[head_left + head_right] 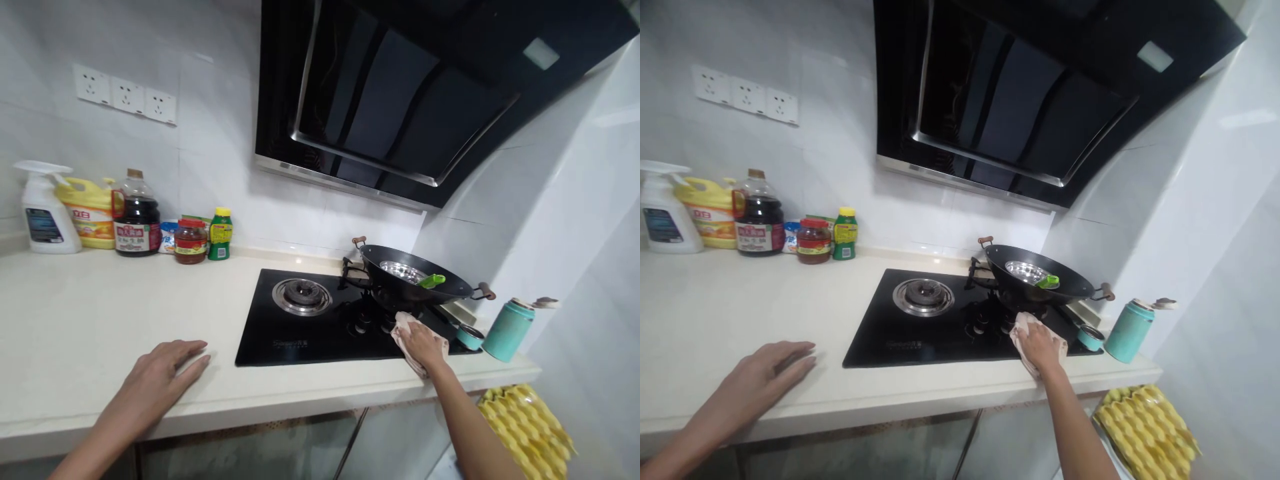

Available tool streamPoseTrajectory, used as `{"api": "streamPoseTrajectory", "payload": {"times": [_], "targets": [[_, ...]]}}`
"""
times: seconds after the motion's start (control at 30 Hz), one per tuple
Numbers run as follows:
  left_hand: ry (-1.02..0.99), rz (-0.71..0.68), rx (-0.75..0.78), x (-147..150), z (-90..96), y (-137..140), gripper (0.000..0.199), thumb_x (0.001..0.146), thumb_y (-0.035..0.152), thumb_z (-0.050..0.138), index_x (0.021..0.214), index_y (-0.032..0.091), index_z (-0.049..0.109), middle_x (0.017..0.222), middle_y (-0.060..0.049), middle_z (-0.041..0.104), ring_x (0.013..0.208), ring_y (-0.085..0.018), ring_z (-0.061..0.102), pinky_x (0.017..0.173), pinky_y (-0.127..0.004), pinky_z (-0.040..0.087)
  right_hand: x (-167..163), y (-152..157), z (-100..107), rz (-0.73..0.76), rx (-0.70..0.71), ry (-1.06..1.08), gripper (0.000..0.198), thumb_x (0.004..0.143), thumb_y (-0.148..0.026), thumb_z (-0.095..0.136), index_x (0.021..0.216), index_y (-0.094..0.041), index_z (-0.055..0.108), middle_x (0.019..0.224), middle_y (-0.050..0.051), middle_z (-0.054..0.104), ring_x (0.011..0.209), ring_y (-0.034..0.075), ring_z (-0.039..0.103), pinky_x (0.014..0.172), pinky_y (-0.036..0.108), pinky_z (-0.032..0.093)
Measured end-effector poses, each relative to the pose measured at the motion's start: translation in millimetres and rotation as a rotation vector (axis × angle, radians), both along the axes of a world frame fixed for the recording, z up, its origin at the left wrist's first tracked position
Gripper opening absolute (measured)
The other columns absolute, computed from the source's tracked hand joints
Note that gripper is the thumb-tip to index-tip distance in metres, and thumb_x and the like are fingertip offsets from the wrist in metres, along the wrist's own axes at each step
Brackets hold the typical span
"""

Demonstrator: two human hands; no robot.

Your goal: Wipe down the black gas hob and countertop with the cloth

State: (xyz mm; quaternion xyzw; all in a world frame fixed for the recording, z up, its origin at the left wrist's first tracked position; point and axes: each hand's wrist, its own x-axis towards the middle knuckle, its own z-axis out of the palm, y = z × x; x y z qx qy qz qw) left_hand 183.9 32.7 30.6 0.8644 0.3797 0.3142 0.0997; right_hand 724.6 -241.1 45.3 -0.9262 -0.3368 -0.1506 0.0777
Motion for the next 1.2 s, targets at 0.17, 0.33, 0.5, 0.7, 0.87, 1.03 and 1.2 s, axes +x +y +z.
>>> {"api": "streamPoseTrajectory", "payload": {"times": [0.17, 0.33, 0.5, 0.7, 0.87, 1.03, 1.2], "targets": [[-0.006, -0.001, -0.010, 3.8, 0.2, -2.5, 0.054, 0.091, 0.066, 0.051, 0.115, 0.025, 0.076, 0.121, -0.008, 0.076, 0.116, -0.033, 0.066, 0.100, -0.044, 0.050, -35.6, -14.3, -3.4, 0.081, -0.035, -0.090, 0.045, 0.101, -0.046, 0.037, 0.112, -0.014, 0.067, 0.119, 0.020, 0.069, 0.118, 0.032, 0.061, 0.101, 0.043, 0.040], [0.005, -0.014, 0.025, 6.5, -0.8, -7.5, 0.053, 0.093, 0.063, 0.048, 0.118, 0.023, 0.074, 0.120, -0.008, 0.077, 0.117, -0.034, 0.066, 0.101, -0.046, 0.047, -93.8, -8.8, -7.7, 0.247, -0.024, -0.168, 0.041, 0.101, -0.045, 0.041, 0.113, -0.015, 0.065, 0.115, 0.017, 0.069, 0.111, 0.031, 0.062, 0.094, 0.041, 0.041], [0.009, -0.036, 0.051, 7.3, 1.3, -12.1, 0.049, 0.094, 0.058, 0.047, 0.116, 0.022, 0.074, 0.119, -0.008, 0.076, 0.117, -0.031, 0.065, 0.100, -0.044, 0.046, -143.6, 17.6, -4.9, 0.465, 0.084, -0.211, 0.034, 0.099, -0.045, 0.048, 0.113, -0.018, 0.063, 0.108, 0.011, 0.068, 0.103, 0.028, 0.062, 0.089, 0.040, 0.040], [0.012, -0.051, 0.073, 6.8, 6.0, -15.9, 0.041, 0.094, 0.052, 0.051, 0.111, 0.024, 0.075, 0.114, -0.007, 0.076, 0.114, -0.030, 0.065, 0.096, -0.042, 0.047, -172.4, 31.8, 3.0, 0.588, 0.126, -0.132, 0.027, 0.096, -0.043, 0.055, 0.108, -0.020, 0.062, 0.108, 0.010, 0.064, 0.101, 0.029, 0.058, 0.089, 0.042, 0.040], [0.037, -0.056, 0.030, 4.4, 6.5, -14.9, 0.042, 0.093, 0.055, 0.051, 0.110, 0.025, 0.076, 0.114, -0.007, 0.076, 0.114, -0.031, 0.065, 0.097, -0.045, 0.048, -210.8, 74.1, 5.7, 0.807, 0.174, -0.008, 0.020, 0.096, -0.037, 0.055, 0.109, -0.022, 0.059, 0.112, 0.008, 0.063, 0.105, 0.027, 0.055, 0.094, 0.041, 0.040], [0.031, -0.041, 0.078, 2.5, 0.7, -7.4, 0.039, 0.092, 0.054, 0.051, 0.106, 0.029, 0.077, 0.113, -0.005, 0.076, 0.111, -0.030, 0.067, 0.095, -0.043, 0.050, -221.7, 112.3, 5.6, 0.832, 0.286, 0.057, 0.014, 0.090, -0.022, 0.052, 0.103, -0.020, 0.056, 0.104, 0.008, 0.061, 0.099, 0.025, 0.054, 0.091, 0.040, 0.041], [0.047, -0.048, 0.123, 3.2, -2.0, -2.4, 0.043, 0.091, 0.058, 0.051, 0.108, 0.028, 0.077, 0.113, -0.006, 0.077, 0.109, -0.030, 0.068, 0.094, -0.042, 0.051, -200.7, 81.0, 1.2, 0.833, 0.373, 0.127, 0.022, 0.087, -0.020, 0.048, 0.108, -0.020, 0.056, 0.105, 0.008, 0.061, 0.098, 0.024, 0.056, 0.092, 0.039, 0.043]]}}
